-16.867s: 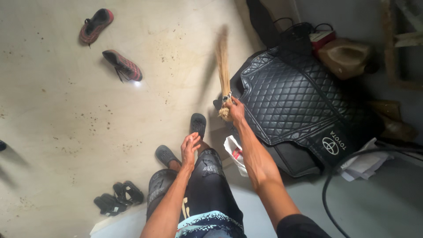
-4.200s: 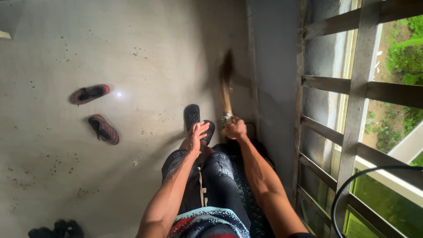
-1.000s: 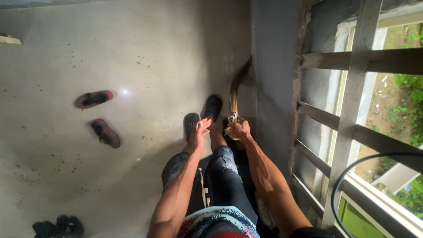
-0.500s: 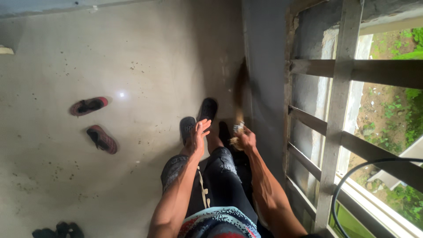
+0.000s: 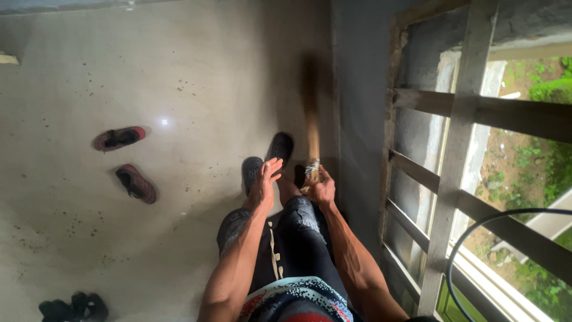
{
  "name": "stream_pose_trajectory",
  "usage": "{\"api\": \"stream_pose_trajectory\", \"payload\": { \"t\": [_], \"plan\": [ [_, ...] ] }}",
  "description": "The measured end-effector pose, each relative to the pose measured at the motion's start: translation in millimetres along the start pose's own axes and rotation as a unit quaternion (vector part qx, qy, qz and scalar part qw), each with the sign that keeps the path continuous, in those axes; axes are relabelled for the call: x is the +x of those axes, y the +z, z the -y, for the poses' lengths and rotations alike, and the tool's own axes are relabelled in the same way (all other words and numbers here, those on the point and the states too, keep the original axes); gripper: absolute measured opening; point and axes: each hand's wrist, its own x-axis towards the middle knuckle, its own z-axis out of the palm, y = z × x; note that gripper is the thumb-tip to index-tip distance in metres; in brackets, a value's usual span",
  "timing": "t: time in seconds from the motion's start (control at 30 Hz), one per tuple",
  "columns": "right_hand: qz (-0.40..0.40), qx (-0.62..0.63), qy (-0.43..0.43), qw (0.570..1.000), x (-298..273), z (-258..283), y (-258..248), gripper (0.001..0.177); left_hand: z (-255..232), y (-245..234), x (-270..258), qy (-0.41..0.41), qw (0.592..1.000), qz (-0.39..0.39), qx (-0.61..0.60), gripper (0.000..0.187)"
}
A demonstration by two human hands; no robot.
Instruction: The person cleans a traditional hand broom by picking off debris by hand and shaking it.
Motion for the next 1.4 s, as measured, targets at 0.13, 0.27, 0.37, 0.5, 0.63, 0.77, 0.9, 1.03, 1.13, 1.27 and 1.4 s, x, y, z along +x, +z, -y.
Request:
{"api": "stream_pose_trajectory", "payload": {
  "t": [0.13, 0.27, 0.37, 0.5, 0.63, 0.77, 0.9, 1.03, 1.13, 1.27, 1.4],
  "plan": [
    [-0.009, 0.054, 0.017, 0.998, 52, -20, -9, 0.075, 2, -5, -1, 0.012, 1.0, -0.021, -0.003, 0.064],
    [0.119, 0.023, -0.108, 0.987, 73, -38, -5, 0.042, -1, -10, -2, 0.005, 0.999, -0.041, -0.006, 0.066],
    [0.135, -0.028, -0.078, 0.987, 85, -42, 23, 0.035, -3, -11, -3, 0.022, 0.999, -0.049, -0.005, 0.066],
    [0.082, -0.209, -0.379, 0.898, 74, -36, 41, 0.025, -5, -8, -2, 0.022, 0.998, -0.06, -0.008, 0.066],
    [0.112, -0.167, -0.123, 0.972, 47, -3, 45, 0.054, -4, -6, 3, 0.03, 0.997, -0.066, -0.017, 0.067],
    [0.118, 0.031, 0.01, 0.992, 16, 17, 32, 0.08, 1, -12, 10, 0.028, 0.997, -0.065, -0.044, 0.068],
    [0.048, 0.097, 0.049, 0.993, 33, 4, 36, 0.082, 3, -19, 19, 0.017, 0.997, -0.06, -0.037, 0.068],
    [0.053, -0.006, 0.046, 0.997, 63, -5, 51, 0.072, -7, -22, 24, 0.015, 0.998, -0.055, -0.039, 0.069],
    [0.103, -0.157, 0.041, 0.981, 66, 12, 73, 0.067, -22, -23, 29, 0.023, 0.998, -0.051, -0.028, 0.069],
    [0.136, -0.128, -0.037, 0.982, 51, 31, 88, 0.063, -41, -26, 33, 0.027, 0.998, -0.06, -0.011, 0.07],
    [0.112, -0.057, -0.083, 0.989, 40, 20, 76, 0.078, -53, -28, 42, 0.022, 0.999, -0.046, 0.004, 0.07]
  ]
}}
